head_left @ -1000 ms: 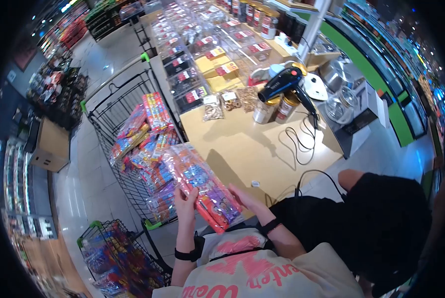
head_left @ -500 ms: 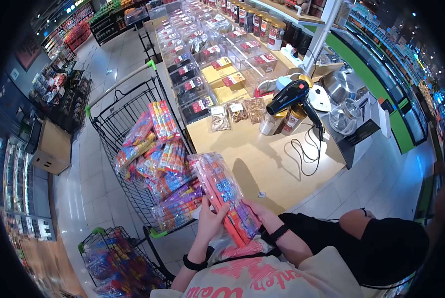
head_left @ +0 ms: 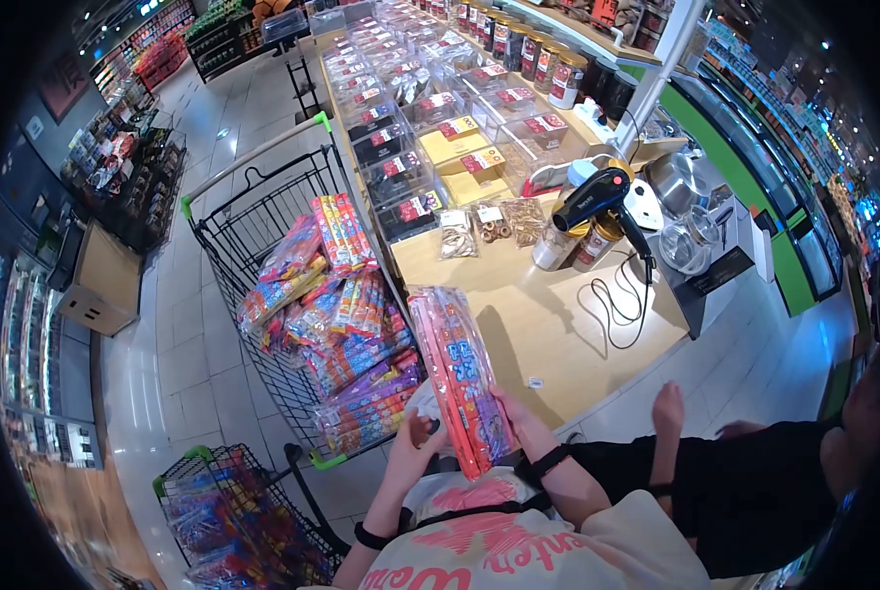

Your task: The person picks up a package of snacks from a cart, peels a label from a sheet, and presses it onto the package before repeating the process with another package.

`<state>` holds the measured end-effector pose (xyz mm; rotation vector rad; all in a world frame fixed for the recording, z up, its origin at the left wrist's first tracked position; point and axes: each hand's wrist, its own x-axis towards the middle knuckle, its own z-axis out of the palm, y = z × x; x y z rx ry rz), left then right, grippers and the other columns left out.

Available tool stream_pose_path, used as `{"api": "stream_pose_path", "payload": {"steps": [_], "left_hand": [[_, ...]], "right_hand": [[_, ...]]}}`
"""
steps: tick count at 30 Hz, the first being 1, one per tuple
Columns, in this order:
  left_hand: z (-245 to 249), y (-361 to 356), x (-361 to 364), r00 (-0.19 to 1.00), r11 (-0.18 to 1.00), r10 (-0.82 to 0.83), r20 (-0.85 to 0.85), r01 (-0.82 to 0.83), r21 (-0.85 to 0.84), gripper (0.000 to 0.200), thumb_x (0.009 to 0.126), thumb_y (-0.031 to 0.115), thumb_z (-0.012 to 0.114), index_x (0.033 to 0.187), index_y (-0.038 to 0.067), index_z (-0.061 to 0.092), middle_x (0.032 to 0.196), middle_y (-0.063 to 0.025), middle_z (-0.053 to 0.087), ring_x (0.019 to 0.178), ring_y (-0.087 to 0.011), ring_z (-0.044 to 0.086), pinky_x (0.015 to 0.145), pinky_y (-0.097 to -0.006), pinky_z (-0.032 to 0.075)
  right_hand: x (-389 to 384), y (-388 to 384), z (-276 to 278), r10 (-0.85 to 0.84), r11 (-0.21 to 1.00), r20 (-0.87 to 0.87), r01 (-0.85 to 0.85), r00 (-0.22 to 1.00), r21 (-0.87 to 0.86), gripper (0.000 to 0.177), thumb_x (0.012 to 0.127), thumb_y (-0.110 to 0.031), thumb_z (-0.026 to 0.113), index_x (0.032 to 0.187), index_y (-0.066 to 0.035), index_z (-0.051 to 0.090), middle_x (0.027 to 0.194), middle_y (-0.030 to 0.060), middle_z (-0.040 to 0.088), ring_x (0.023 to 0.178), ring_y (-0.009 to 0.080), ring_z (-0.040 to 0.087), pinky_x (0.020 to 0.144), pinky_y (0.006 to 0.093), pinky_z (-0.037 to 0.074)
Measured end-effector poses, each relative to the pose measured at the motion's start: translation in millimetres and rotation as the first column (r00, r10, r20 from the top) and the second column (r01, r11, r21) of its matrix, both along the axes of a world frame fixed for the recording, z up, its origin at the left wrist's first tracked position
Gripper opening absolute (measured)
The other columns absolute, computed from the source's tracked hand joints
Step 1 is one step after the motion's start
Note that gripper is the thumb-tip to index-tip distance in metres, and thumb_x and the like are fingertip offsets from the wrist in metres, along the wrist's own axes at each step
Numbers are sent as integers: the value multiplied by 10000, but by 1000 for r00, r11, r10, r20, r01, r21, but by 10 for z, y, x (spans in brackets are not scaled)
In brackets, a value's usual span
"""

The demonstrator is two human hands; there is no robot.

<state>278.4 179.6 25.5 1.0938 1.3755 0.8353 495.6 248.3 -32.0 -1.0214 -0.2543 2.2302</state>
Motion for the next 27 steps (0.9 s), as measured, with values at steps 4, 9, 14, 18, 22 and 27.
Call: {"api": "stream_pose_path", "payload": {"steps": [4,9,14,18,22,27], "left_hand": [[107,31,-46,994,986,82,68,-71,-151,895,802,241,667,1393,-14,45,1188,-210,484,940,-231,585,784,-312,476],[398,-125,43,983,987,136,123,-123,-104,903,841,225,609,1421,135,-77,1139,-214,519,915,-231,605,773,-315,485],[511,3,45,986,998,2,166,-13,67,775,872,231,566,1425,83,44,1184,-194,498,1019,-240,559,849,-331,456],[564,92,-104,967,1000,-1,257,8,-25,700,835,218,619,1337,-31,200,1161,-176,512,1035,-211,540,890,-323,428],[506,36,-293,986,1000,10,169,-14,23,657,749,192,696,1243,-14,316,1111,-152,535,998,-203,555,867,-325,439],[395,-96,-730,991,991,20,134,-37,127,627,710,156,710,1208,-8,365,1072,-149,558,947,-206,580,833,-328,457]], "right_hand": [[-49,-31,10,-4,1000,49,3,999,25,399,918,-298,420,1179,-1,477,1010,140,626,837,220,638,752,362,534],[-115,-101,63,51,999,-113,-48,992,24,448,901,-316,451,1209,10,465,1074,164,607,910,235,631,803,377,524],[-183,-157,-38,146,989,-267,-141,953,37,528,863,-367,507,1226,13,455,1091,168,600,921,241,628,818,383,515],[-336,-294,-72,137,990,-167,-138,976,5,496,864,-359,510,1195,10,477,1041,156,618,868,238,636,778,386,530],[-601,-420,-2,99,993,-83,-103,992,-50,443,887,-329,479,1166,14,490,1001,148,626,824,229,637,744,373,538],[-1169,-593,223,-28,999,-88,27,996,-21,424,900,-301,465,1175,21,482,1009,148,624,847,208,633,768,347,529]]}}
